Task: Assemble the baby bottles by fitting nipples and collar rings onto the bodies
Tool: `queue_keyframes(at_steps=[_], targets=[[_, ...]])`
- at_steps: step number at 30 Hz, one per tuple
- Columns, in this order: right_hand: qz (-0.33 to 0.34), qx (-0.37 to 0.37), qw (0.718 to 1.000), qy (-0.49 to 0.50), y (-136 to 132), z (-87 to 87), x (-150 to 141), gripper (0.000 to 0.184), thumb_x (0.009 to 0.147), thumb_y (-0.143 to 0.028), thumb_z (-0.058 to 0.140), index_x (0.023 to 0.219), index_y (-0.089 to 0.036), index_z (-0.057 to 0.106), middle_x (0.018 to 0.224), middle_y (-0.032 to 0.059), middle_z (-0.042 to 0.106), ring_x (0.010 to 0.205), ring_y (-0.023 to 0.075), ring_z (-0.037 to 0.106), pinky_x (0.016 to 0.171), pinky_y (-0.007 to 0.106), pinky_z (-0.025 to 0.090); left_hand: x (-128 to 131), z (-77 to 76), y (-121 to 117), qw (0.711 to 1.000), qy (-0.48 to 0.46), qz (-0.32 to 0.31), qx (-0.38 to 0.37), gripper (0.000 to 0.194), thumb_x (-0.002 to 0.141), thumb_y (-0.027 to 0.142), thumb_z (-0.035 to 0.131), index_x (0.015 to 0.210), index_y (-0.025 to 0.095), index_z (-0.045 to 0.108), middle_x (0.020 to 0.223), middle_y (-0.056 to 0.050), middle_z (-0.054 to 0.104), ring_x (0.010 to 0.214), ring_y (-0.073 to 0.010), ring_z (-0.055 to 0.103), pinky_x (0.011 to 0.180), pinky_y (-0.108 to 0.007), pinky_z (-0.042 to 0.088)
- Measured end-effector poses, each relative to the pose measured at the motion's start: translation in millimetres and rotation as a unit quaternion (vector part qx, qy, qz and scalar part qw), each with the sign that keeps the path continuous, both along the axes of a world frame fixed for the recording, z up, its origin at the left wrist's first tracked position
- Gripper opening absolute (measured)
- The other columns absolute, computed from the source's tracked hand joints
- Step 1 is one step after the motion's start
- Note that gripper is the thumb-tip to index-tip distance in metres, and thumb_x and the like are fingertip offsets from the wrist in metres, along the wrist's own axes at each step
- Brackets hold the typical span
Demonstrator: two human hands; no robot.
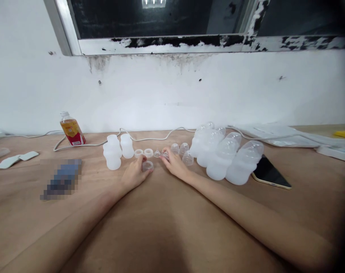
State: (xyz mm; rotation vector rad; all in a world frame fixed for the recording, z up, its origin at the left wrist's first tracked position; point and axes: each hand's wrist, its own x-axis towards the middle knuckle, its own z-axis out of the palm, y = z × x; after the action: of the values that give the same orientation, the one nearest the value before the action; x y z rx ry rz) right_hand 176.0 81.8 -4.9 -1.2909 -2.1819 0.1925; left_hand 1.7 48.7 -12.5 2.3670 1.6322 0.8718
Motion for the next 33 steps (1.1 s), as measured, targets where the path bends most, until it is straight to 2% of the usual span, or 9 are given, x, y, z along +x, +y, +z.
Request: queue_keyframes(at_steps=[2, 4, 7, 10, 17, 21, 24, 28, 33], targets=[[-0.036, -0.003, 0.999, 0.025, 4.9, -3.9, 3.1, 0.029, 0.079, -0.035, 0.042, 0.101, -0.016, 0.039, 0.068, -0.0010, 0.050, 0.059, 0.0134, 0.047, 0.058, 0.024, 0.034, -2.5, -1.2, 3.6, 1.000, 0.004, -0.018, 0.006, 0.025, 0.073, 0.031, 0.051, 0.093, 0.019, 0.043, 0.089, -0.003, 0.055, 0.077, -0.0174, 0.055, 0.067, -0.030, 0.044], [-0.028, 0.010, 0.999, 0.020, 6.7, -6.6, 4.7, 0.029, 0.076, -0.035, 0.048, 0.098, -0.017, 0.041, 0.074, -0.0002, 0.049, 0.063, 0.0134, 0.046, 0.060, 0.025, 0.035, -2.7, -2.5, 5.5, 0.999, 0.009, -0.035, 0.020, 0.019, 0.074, 0.030, 0.050, 0.090, 0.019, 0.047, 0.093, -0.004, 0.052, 0.078, -0.0164, 0.054, 0.070, -0.029, 0.044], [-0.005, 0.040, 0.999, -0.010, 4.9, -7.5, 4.9, 0.023, 0.076, -0.021, 0.046, 0.099, -0.020, 0.045, 0.090, 0.0033, 0.046, 0.070, 0.0124, 0.047, 0.065, 0.025, 0.036, -0.8, -4.1, 6.3, 0.998, 0.012, -0.039, 0.048, 0.017, 0.075, 0.028, 0.048, 0.088, 0.018, 0.051, 0.103, -0.007, 0.043, 0.084, -0.0159, 0.053, 0.075, -0.029, 0.044], [-0.026, 0.043, 0.998, -0.047, 0.8, -5.9, 3.5, 0.032, 0.073, -0.012, 0.042, 0.104, -0.021, 0.044, 0.101, 0.0058, 0.041, 0.071, 0.0120, 0.048, 0.065, 0.025, 0.037, 0.4, -4.2, 5.7, 0.997, 0.037, -0.028, 0.061, 0.017, 0.077, 0.026, 0.043, 0.089, 0.017, 0.051, 0.103, -0.007, 0.041, 0.086, -0.0172, 0.052, 0.076, -0.031, 0.045], [-0.042, 0.023, 0.987, -0.154, -8.7, -0.3, -2.9, 0.038, 0.073, -0.027, 0.042, 0.110, -0.019, 0.039, 0.108, 0.0085, 0.042, 0.073, 0.0167, 0.051, 0.060, 0.028, 0.037, 1.1, 1.5, 2.8, 0.995, 0.070, -0.009, 0.065, 0.022, 0.074, 0.014, 0.041, 0.095, 0.018, 0.045, 0.099, -0.006, 0.047, 0.091, -0.0189, 0.050, 0.075, -0.032, 0.044], [-0.030, 0.019, 0.988, -0.148, -11.4, 2.6, -4.1, 0.044, 0.076, -0.031, 0.041, 0.117, -0.018, 0.033, 0.111, 0.0096, 0.042, 0.085, 0.0196, 0.050, 0.064, 0.029, 0.037, 1.5, 2.2, 3.3, 0.996, 0.068, -0.016, 0.061, 0.022, 0.074, 0.014, 0.041, 0.094, 0.018, 0.045, 0.099, -0.006, 0.048, 0.086, -0.0176, 0.051, 0.076, -0.032, 0.044], [-0.008, 0.024, 0.990, -0.140, -12.7, 4.5, -2.8, 0.046, 0.078, -0.028, 0.040, 0.122, -0.021, 0.030, 0.111, 0.0088, 0.042, 0.083, 0.0179, 0.050, 0.064, 0.027, 0.037, 0.7, 0.0, 4.3, 0.996, 0.061, -0.012, 0.066, 0.021, 0.074, 0.016, 0.041, 0.095, 0.018, 0.046, 0.103, -0.006, 0.046, 0.083, -0.0170, 0.052, 0.074, -0.032, 0.044], [0.034, 0.044, 0.991, -0.119, -12.6, 3.4, -0.3, 0.037, 0.081, -0.024, 0.038, 0.118, -0.026, 0.037, 0.105, 0.0049, 0.044, 0.078, 0.0134, 0.050, 0.061, 0.023, 0.037, 0.2, -1.1, 3.2, 0.995, 0.063, -0.016, 0.073, 0.021, 0.075, 0.016, 0.041, 0.095, 0.018, 0.046, 0.106, -0.007, 0.044, 0.085, -0.0171, 0.053, 0.074, -0.031, 0.045], [0.024, 0.062, 0.994, -0.083, -8.1, -2.2, 3.1, 0.022, 0.080, -0.018, 0.039, 0.102, -0.021, 0.046, 0.097, 0.0037, 0.046, 0.070, 0.0107, 0.048, 0.061, 0.022, 0.037, 6.1, 2.7, -0.3, 0.987, 0.136, -0.008, 0.090, 0.021, 0.077, 0.014, 0.039, 0.096, 0.016, 0.047, 0.105, -0.009, 0.047, 0.095, -0.0216, 0.048, 0.081, -0.035, 0.039]])
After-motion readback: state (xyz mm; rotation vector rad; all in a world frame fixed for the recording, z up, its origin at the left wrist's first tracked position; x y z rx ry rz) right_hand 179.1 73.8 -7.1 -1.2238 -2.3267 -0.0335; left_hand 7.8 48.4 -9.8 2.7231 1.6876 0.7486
